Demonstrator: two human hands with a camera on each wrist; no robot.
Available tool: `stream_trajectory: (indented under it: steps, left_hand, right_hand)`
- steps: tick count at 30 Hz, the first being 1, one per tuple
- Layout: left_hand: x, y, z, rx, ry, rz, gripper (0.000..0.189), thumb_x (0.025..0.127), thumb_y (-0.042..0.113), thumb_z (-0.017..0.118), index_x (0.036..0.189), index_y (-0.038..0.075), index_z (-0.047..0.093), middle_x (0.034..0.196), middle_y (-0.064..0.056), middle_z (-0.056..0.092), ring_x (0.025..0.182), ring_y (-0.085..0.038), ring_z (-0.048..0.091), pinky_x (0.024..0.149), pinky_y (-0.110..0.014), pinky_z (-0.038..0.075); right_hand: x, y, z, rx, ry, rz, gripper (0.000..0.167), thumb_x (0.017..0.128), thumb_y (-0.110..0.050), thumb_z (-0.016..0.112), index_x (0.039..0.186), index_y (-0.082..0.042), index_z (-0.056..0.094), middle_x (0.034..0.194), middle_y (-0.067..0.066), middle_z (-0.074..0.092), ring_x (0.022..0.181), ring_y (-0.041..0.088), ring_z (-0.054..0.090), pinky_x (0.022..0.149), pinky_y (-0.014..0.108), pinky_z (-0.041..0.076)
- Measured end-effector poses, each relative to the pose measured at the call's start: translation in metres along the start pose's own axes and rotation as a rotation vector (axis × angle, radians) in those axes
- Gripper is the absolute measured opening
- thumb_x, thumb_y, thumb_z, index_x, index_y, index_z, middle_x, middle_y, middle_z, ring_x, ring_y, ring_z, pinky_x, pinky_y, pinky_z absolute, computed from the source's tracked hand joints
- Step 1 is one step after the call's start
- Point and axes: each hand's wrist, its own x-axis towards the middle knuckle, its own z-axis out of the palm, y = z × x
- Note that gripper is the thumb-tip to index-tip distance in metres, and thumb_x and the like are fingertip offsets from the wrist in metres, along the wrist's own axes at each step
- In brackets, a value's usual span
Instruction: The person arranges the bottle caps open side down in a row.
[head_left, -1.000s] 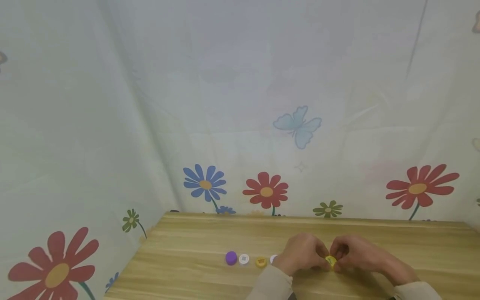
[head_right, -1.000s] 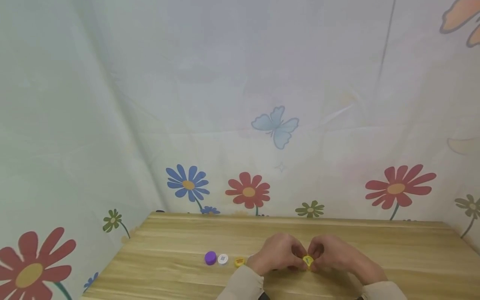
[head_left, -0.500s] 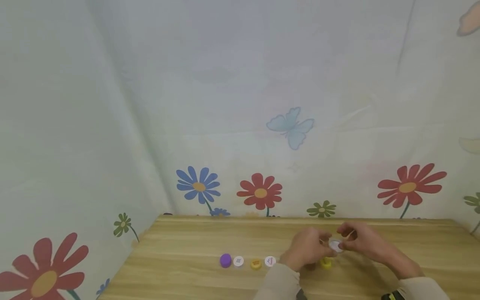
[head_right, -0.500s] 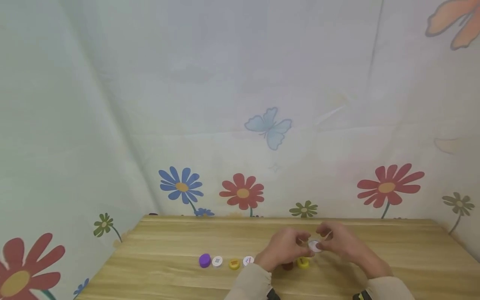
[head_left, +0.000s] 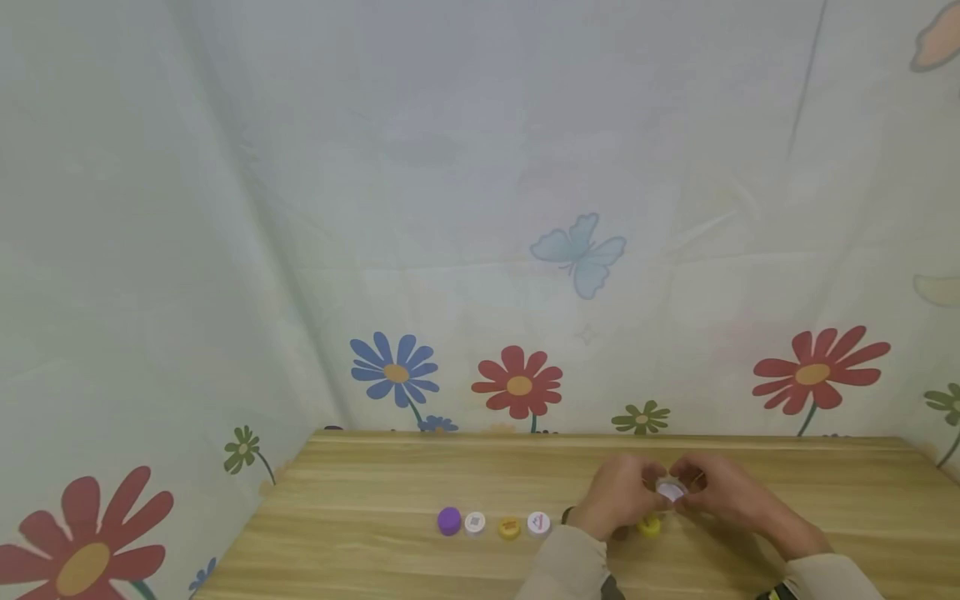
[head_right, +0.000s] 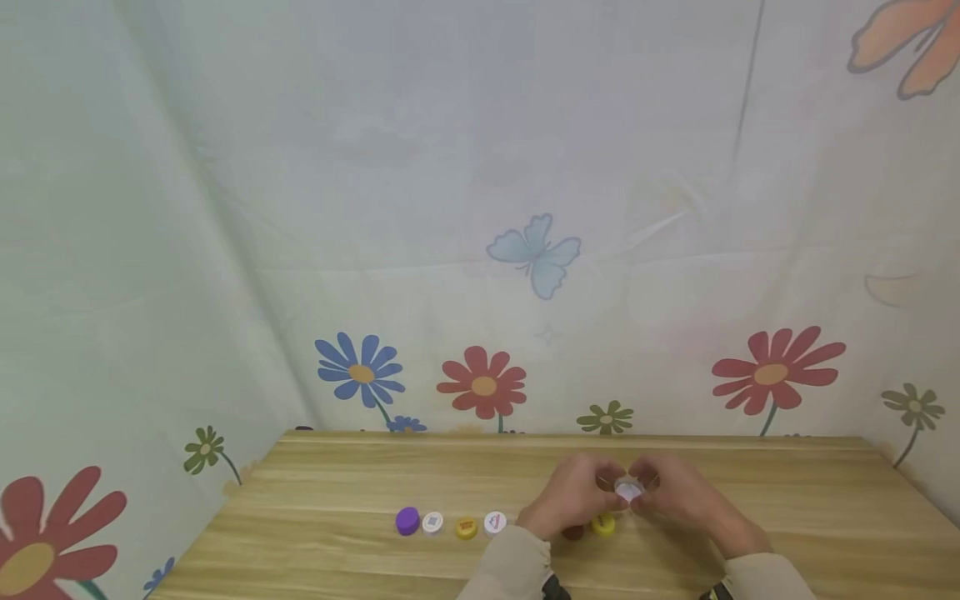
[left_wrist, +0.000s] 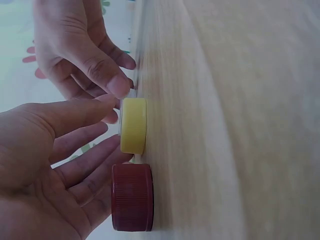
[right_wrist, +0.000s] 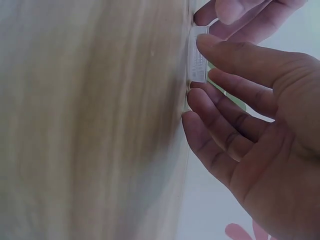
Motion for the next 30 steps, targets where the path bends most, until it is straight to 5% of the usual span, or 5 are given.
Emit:
stream_trajectory:
  steps: [6,16,24,30]
  left_hand:
    - [0.0,-0.004,-0.001,-0.04,0.001,0.037,0.03,0.082,0.011,0.091,0.111,0.012,0.082,0.101,0.008,0.078,0.084,0.003,0.063,0.077,-0.014,0.048]
    - [-0.001,-0.008,-0.005,-0.244,0.092,-0.015,0.007,0.089,0.009,0.086,0.095,0.011,0.083,0.083,0.01,0.075,0.071,0.004,0.06,0.067,-0.016,0.05]
    - [0.0,-0.008,-0.005,-0.221,0.114,0.01,0.007,0.091,0.014,0.086,0.095,0.01,0.082,0.082,0.011,0.075,0.072,0.005,0.06,0.068,-0.015,0.049]
    - [-0.002,-0.007,-0.007,-0.246,0.098,0.057,0.028,0.09,0.008,0.085,0.116,0.014,0.079,0.089,0.008,0.078,0.074,0.005,0.063,0.069,-0.015,0.051]
  right_hand:
    - [0.0,-0.004,-0.002,0.025,-0.014,0.02,0.025,0.086,-0.003,0.083,0.106,0.005,0.07,0.096,0.004,0.07,0.086,0.017,0.064,0.073,0.031,0.056]
    - [0.0,-0.022,-0.016,0.14,-0.04,0.217,0.019,0.104,-0.024,0.071,0.109,-0.005,0.073,0.102,0.005,0.07,0.089,0.022,0.063,0.07,0.036,0.057]
    - [-0.004,-0.021,-0.021,0.116,-0.028,0.069,0.01,0.102,-0.018,0.073,0.103,-0.007,0.073,0.101,0.0,0.073,0.093,0.013,0.066,0.078,0.029,0.055]
    - [-0.004,-0.021,-0.023,0.197,-0.051,0.081,0.011,0.103,-0.011,0.068,0.107,-0.001,0.07,0.096,0.005,0.071,0.083,0.013,0.064,0.071,0.03,0.055]
